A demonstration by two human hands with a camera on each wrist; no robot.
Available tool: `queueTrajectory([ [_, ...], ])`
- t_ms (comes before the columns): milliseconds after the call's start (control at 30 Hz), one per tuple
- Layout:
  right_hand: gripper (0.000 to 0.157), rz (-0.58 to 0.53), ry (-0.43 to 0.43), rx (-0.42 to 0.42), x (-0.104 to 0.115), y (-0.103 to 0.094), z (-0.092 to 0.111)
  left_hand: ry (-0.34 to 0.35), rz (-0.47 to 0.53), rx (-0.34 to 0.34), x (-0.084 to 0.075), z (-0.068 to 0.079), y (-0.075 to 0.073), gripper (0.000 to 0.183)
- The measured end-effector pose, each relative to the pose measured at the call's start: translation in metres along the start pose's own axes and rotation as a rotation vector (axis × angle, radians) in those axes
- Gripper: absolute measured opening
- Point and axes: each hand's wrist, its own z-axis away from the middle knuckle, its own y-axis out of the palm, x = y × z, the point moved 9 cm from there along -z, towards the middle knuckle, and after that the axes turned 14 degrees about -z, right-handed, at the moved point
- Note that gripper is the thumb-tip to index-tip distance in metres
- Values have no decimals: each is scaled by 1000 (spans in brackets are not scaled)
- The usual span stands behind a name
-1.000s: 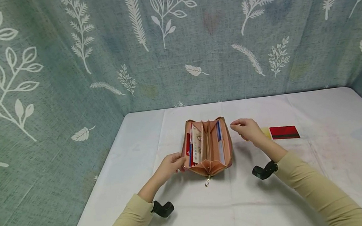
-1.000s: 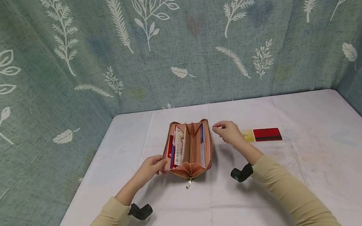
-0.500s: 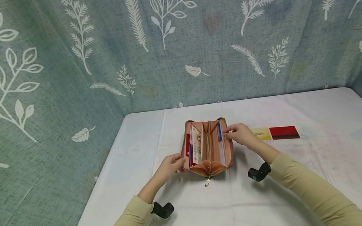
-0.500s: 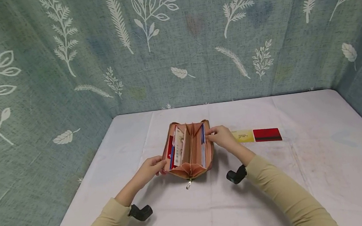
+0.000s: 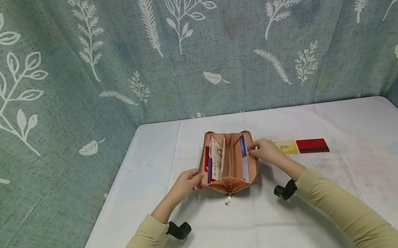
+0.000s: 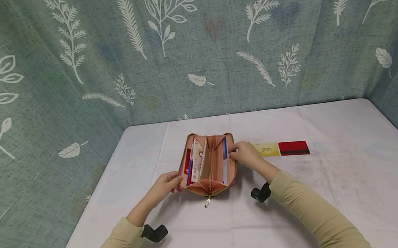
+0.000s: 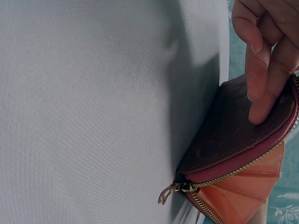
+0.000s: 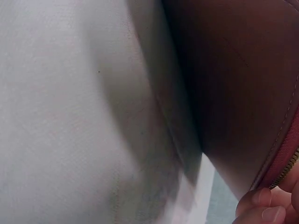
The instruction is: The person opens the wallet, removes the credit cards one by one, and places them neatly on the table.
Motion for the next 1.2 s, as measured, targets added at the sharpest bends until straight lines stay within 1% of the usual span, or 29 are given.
queueTrajectory([
  [133,29,-14,25,-11,-6,0,-2,18,-3,13,-17,7,-4,24],
  [233,30,-66,62,-8,-12,1,-3,30,-11,18,-25,11,-7,25],
  [367,31,-177,132,3,-22,3,-5,25,-12,14,-14,5,-4,26],
  [467,32,-223,166,10,-27,4,-6,20,-17,12,-3,-1,-1,28],
  [500,32,-231,173,13,-29,4,-6,19,-21,11,-2,-2,-1,28],
  [600,33,-233,188,19,-32,4,-5,28,-27,8,-2,-3,-1,28],
  [833,34,-253,262,-15,-42,5,-6,49,-45,7,-7,-5,0,23],
  [867,33,-253,263,-19,-43,6,-6,52,-53,6,-8,-6,0,23],
  [900,32,-258,267,-25,-44,6,-6,54,-57,10,-13,-3,0,22],
  [1033,32,-263,261,-43,-48,7,-6,53,-73,7,-16,-3,1,22],
  [1100,33,-278,261,-48,-49,6,-5,46,-78,6,-17,-3,1,22],
  [1133,33,-284,260,-49,-49,5,-4,43,-83,2,-13,-5,3,23],
  [1200,32,-296,252,-50,-47,5,-3,32,-86,2,-13,-5,3,23],
])
